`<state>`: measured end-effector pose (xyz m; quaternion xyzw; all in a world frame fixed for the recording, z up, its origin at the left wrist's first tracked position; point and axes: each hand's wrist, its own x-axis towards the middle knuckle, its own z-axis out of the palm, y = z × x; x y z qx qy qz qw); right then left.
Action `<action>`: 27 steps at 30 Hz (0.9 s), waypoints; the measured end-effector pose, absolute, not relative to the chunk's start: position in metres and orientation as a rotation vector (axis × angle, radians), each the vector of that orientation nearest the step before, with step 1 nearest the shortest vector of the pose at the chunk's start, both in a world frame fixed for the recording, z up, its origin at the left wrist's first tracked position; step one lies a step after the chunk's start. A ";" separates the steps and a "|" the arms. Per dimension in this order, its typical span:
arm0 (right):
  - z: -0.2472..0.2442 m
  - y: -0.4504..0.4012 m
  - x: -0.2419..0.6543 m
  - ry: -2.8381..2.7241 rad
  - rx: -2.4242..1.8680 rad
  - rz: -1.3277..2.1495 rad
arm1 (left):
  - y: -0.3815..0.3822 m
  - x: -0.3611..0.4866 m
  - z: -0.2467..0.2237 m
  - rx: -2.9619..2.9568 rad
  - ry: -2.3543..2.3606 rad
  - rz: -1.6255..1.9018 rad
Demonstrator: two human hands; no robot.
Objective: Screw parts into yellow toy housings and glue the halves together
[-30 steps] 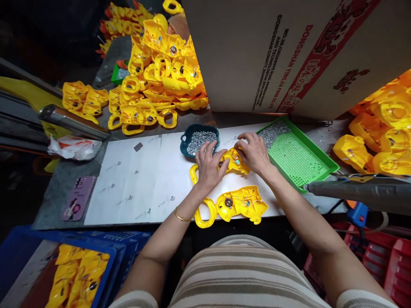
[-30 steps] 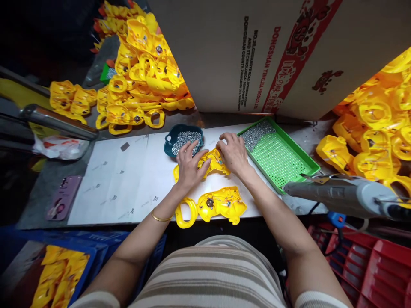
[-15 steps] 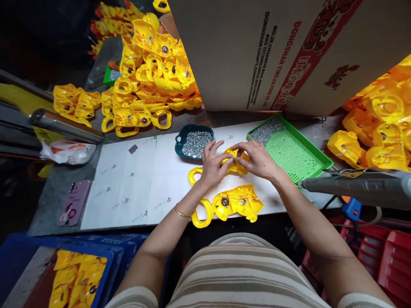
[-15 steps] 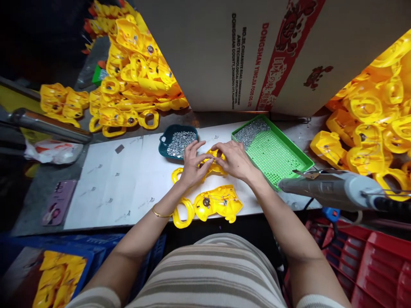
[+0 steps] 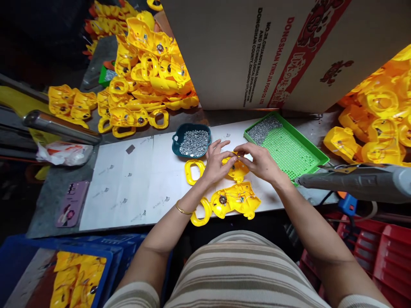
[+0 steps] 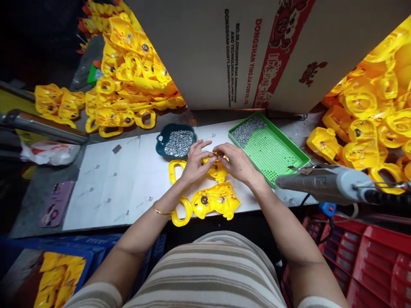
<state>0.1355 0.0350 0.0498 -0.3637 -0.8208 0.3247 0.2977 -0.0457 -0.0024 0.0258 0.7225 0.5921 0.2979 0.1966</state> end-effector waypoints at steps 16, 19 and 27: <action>0.044 0.020 0.140 -1.927 -1.097 0.842 | -0.003 -0.041 0.026 1.788 1.594 0.943; 0.043 0.012 0.148 -1.879 -1.197 0.770 | -0.005 -0.039 0.031 1.847 1.657 0.898; 0.020 -0.013 0.169 -1.742 -1.528 1.193 | -0.009 -0.022 0.034 1.936 1.740 0.601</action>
